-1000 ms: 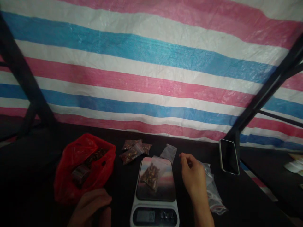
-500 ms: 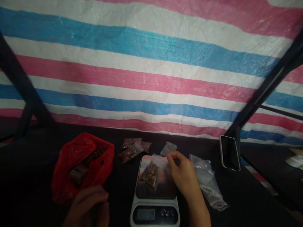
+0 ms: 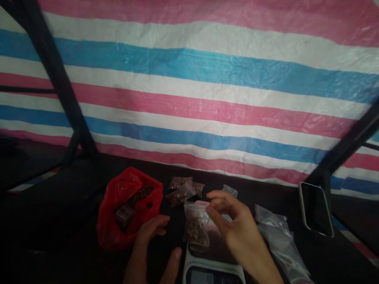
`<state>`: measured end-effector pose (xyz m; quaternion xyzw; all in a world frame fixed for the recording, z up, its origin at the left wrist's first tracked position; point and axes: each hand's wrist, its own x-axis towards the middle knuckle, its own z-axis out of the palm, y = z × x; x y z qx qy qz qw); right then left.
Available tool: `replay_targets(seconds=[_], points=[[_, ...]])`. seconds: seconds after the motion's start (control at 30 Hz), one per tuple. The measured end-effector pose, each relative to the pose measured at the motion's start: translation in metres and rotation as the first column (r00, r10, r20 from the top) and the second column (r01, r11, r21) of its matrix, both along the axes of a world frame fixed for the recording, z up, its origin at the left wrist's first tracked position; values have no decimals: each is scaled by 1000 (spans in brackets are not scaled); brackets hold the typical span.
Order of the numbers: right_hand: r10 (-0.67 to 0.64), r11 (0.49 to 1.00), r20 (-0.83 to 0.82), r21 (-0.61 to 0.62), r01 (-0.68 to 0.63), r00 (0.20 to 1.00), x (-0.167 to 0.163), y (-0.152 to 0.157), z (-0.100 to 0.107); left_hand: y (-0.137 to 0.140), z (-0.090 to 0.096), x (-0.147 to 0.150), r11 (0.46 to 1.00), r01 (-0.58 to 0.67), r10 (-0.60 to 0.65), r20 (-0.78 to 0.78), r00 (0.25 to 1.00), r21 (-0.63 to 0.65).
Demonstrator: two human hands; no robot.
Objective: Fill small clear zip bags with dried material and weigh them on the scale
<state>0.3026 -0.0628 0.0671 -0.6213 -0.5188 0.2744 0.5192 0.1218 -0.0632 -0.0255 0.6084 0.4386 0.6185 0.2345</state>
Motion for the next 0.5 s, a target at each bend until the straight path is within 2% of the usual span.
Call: replay_targets(seconds=[0.1,0.23,0.3,0.33,0.4,0.47,0.5], points=[[220,975,-61,-20,-222,974,-48,7,17,0,2,3,977,110,-82,155,984,-181],[452,886,-157,-32,-462,878,-110,20,31,4,22,-9,921,148,32,450,893,-360],[515,851,-207,3,-526,832,-132,29,33,13,33,-28,909,118,108,500,859,-399],[510,857,-211,37,-515,834,-140,35,31,19,37,-39,911,63,159,487,859,-408],[426,905,-134,74,-420,895,-152,47,23,33,41,-65,928,-66,236,442,866,-366],[308,950,76,36,-311,948,-161,59,9,46,42,-90,916,-197,330,377,865,-349],[271,962,209,-15,-274,940,-165,64,1,52,41,-100,903,-251,376,361,853,-347]])
